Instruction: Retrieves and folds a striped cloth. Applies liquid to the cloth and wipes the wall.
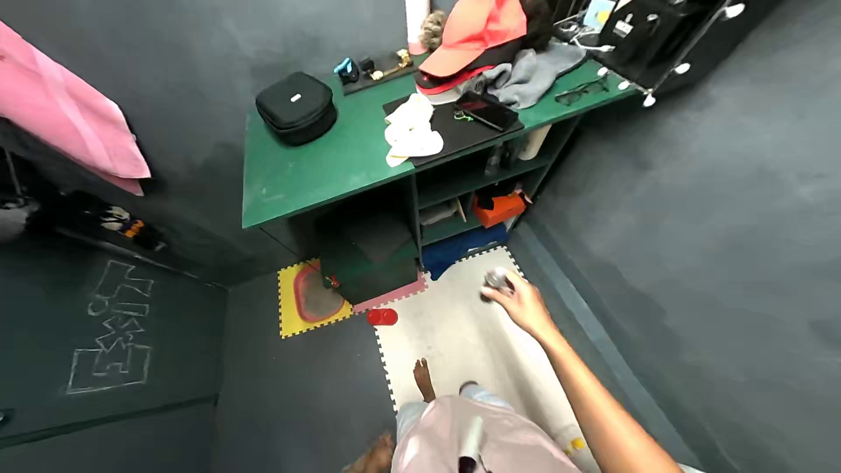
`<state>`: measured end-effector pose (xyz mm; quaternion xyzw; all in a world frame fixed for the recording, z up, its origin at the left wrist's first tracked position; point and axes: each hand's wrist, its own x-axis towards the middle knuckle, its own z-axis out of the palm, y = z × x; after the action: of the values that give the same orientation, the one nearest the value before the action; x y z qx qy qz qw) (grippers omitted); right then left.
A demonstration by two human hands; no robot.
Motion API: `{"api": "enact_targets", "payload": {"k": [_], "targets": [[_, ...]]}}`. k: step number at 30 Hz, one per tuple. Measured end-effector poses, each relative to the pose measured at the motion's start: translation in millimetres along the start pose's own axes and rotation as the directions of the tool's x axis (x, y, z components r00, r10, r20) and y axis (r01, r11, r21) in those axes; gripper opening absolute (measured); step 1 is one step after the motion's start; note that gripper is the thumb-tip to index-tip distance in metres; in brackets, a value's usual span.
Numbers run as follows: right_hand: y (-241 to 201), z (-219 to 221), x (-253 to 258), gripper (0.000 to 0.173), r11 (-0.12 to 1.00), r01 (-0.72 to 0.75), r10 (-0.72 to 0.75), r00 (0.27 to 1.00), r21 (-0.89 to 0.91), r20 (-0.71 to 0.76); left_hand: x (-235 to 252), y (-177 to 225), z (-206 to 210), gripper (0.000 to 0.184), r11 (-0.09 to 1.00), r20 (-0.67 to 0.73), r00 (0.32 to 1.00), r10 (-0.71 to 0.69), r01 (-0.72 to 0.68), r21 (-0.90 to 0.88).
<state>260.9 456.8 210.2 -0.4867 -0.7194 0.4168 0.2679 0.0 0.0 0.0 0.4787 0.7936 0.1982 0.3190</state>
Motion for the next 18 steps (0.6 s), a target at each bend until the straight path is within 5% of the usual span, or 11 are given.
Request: {"api": "enact_targets", "payload": {"k": [1, 2, 4, 10, 18], "targets": [[-27, 7, 30, 0.053, 0.997, 0.073, -0.073, 0.997, 0.027, -0.011, 44, -51, 40, 0.04, 0.96, 0.027, 0.997, -0.073, 0.078, -0.269], [-53, 14, 57, 0.052, 0.988, 0.146, -0.145, 0.989, 0.049, -0.029, 91, -63, 45, 0.039, 0.861, 0.162, 0.948, -0.272, 0.315, -0.4], [-107, 23, 102, 0.049, 0.959, 0.279, -0.276, 0.96, 0.051, -0.051, 171, -44, 16, 0.039, 0.708, 0.201, 0.838, -0.507, 0.537, -0.458], [-229, 60, 245, 0.046, 0.811, 0.585, -0.583, 0.808, -0.007, -0.083, 272, 6, -50, 0.036, 0.707, -0.03, 0.875, -0.484, 0.37, -0.603], [-233, 117, 362, 0.048, 0.809, 0.587, -0.588, 0.805, 0.046, 0.079, 252, 35, 50, 0.038, 0.508, 0.134, 0.728, -0.672, 0.585, -0.632]]}}
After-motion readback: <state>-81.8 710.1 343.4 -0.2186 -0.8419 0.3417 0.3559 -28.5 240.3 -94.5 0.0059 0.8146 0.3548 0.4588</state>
